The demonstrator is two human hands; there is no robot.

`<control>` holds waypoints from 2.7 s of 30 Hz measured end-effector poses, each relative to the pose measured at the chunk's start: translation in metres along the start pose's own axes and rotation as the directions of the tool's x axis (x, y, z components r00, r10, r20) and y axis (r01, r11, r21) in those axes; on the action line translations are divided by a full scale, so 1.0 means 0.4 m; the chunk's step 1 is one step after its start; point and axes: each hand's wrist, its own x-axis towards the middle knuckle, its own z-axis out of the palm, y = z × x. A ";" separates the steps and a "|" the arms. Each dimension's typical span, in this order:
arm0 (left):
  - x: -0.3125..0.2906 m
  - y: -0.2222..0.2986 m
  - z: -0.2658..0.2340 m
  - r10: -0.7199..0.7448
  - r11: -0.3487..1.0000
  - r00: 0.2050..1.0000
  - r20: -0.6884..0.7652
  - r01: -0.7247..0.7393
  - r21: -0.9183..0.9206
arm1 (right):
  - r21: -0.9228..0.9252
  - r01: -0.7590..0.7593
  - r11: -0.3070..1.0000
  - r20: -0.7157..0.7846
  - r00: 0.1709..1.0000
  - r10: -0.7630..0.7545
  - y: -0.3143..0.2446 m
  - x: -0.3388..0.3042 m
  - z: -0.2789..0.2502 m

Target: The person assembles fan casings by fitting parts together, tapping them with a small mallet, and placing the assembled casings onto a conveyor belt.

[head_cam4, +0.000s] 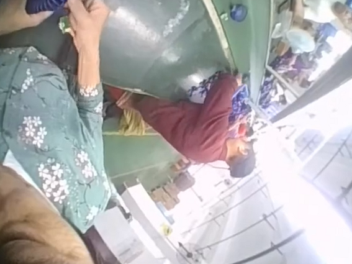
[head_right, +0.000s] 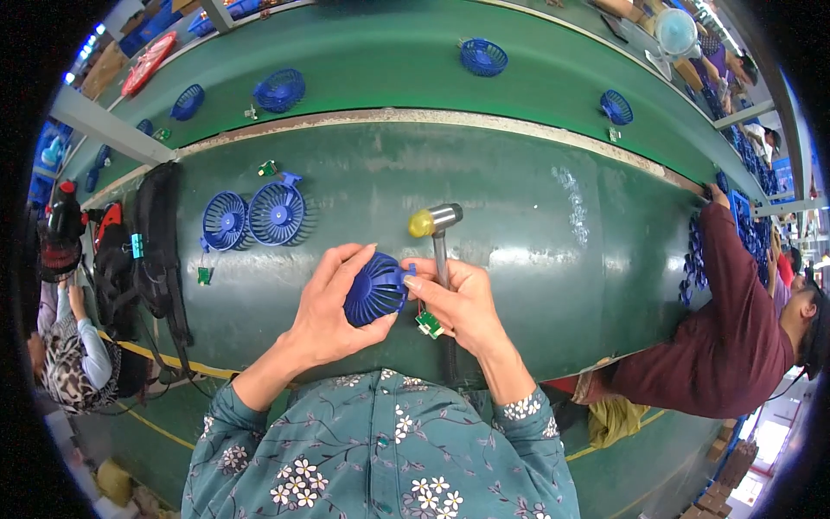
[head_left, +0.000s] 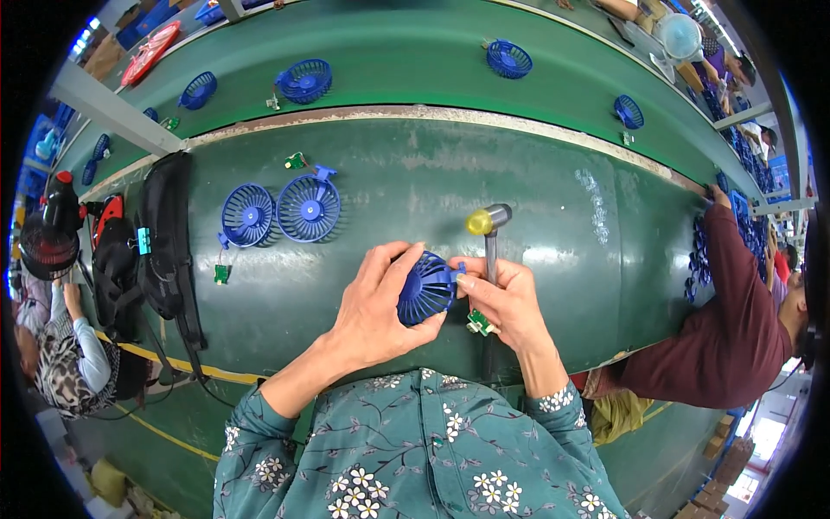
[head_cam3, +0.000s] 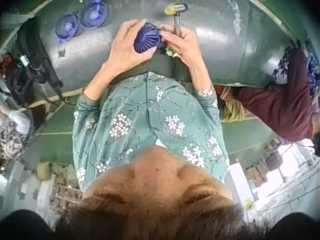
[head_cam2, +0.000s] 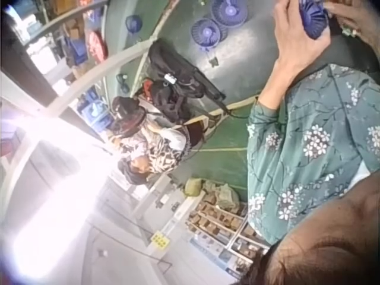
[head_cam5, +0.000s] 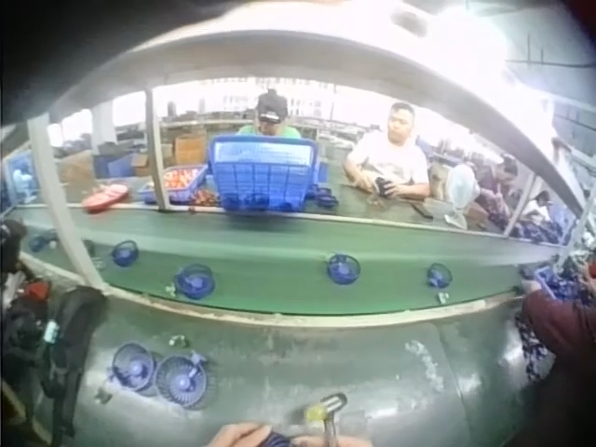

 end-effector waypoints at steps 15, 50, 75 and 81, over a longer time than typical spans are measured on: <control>0.234 -0.007 -0.094 -0.072 0.997 0.982 0.172 0.077 -0.024 | -0.211 0.261 0.942 -0.308 0.897 -0.318 -0.094 0.042 0.014; 0.515 -0.418 -0.438 -0.165 0.839 0.884 -0.437 0.359 0.409 | -0.534 0.484 0.693 -0.310 0.650 -0.694 -0.049 0.004 -0.040; 0.243 -0.271 -0.345 -0.310 0.862 0.911 -0.272 0.148 -0.486 | -0.547 0.167 0.820 -0.250 0.903 -0.350 -0.087 0.085 0.015; 0.056 -0.072 -0.109 -0.166 0.749 0.975 0.149 0.223 -0.624 | -0.709 0.035 0.704 -0.250 0.922 -0.297 -0.033 0.116 0.001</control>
